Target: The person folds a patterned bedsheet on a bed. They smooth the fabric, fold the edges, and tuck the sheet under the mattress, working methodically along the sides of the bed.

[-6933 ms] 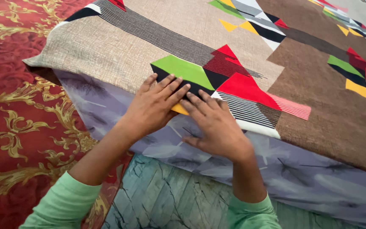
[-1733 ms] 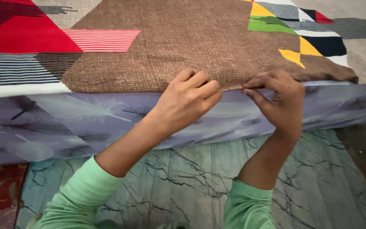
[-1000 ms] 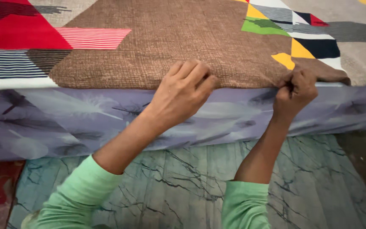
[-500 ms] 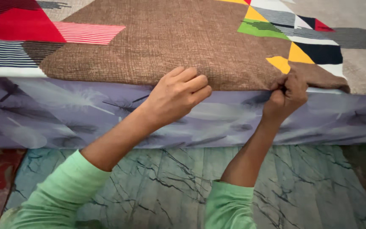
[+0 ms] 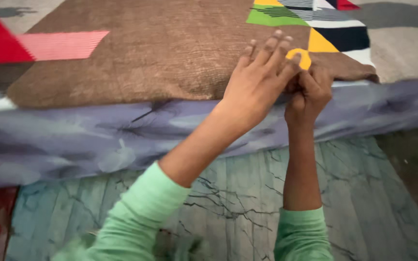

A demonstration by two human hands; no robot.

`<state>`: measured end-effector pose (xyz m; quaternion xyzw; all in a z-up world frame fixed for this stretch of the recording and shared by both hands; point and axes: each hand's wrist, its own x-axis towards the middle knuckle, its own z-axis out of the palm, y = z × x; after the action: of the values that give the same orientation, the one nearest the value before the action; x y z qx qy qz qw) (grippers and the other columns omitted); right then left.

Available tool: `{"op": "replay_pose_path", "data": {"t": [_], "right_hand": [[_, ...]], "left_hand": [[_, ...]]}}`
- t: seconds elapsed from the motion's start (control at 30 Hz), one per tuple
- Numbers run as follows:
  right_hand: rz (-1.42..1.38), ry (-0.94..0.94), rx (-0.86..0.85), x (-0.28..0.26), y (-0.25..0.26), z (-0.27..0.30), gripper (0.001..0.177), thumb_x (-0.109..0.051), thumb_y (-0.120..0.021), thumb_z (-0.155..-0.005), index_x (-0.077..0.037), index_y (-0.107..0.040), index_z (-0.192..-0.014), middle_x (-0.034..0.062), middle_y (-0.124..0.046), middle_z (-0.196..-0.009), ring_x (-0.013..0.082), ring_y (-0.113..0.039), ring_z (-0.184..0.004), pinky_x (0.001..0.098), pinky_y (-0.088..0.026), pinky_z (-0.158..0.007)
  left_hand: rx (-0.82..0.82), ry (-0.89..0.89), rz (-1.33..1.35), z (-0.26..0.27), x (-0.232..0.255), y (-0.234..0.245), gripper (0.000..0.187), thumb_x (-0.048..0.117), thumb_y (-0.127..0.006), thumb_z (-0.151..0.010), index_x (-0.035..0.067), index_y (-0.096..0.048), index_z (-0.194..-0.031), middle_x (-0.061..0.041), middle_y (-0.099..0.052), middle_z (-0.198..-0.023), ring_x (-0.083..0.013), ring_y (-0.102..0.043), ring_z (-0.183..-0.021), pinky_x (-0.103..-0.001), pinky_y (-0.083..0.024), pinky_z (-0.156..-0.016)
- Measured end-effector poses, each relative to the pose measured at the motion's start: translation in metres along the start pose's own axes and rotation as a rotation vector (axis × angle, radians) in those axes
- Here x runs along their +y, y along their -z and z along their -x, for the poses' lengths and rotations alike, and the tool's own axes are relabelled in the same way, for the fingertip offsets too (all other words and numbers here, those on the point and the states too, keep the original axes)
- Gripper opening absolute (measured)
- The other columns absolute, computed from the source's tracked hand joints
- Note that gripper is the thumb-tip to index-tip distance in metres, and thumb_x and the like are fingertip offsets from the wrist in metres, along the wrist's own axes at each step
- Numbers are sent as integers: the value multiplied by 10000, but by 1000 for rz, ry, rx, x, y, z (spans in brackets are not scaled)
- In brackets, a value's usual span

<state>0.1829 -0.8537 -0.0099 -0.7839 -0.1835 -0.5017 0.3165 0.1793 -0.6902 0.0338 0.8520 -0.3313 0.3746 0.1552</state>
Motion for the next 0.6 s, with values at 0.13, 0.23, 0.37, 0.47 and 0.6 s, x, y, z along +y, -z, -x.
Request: {"op": "replay_pose_path", "data": {"t": [0.13,0.23,0.37,0.47,0.6], "right_hand": [[72,9,-107,1,8,-5,90,-41,-536,-803,-16,-622,-813,100,-510,-766,272,-482,-791,367,-375,-718],[109,-54,-116,0,5,-3,166,-42,-528,-791,-3,-669,-869,97,-490,-747,272,-476,-783,360,-357,-682],[290,-145,-249,-10,7,-16,317,-30,-536,-763,9,-731,-1009,110,-500,-772,266,-500,-755,373,-369,-677],[224,-298,-530,-30,33,-52,339,-8,-572,-684,-11,-694,-1000,69,-606,-797,246,-604,-748,340,-461,-715],[444,-8,-434,-32,40,-87,317,34,-580,-657,11,-638,-968,183,-621,-981,352,-621,-943,392,-514,-795]], "left_hand": [[-110,59,25,-15,-5,-29,532,197,-599,-864,142,-571,-1391,-151,-453,-1548,-326,-346,-1492,-621,-286,-1183],[-188,46,65,-16,-10,-36,536,251,-569,-898,107,-543,-1414,-172,-455,-1524,-370,-347,-1463,-694,-243,-1166],[-267,16,27,-14,-9,-27,550,306,-515,-917,57,-529,-1407,-158,-470,-1522,-359,-347,-1478,-722,-215,-1168],[-269,34,70,-15,-9,-19,535,307,-483,-930,58,-544,-1400,-139,-486,-1523,-346,-358,-1487,-708,-215,-1191],[-189,30,195,-10,-11,-17,517,265,-471,-926,93,-573,-1403,-96,-513,-1517,-342,-407,-1466,-696,-230,-1214]]}}
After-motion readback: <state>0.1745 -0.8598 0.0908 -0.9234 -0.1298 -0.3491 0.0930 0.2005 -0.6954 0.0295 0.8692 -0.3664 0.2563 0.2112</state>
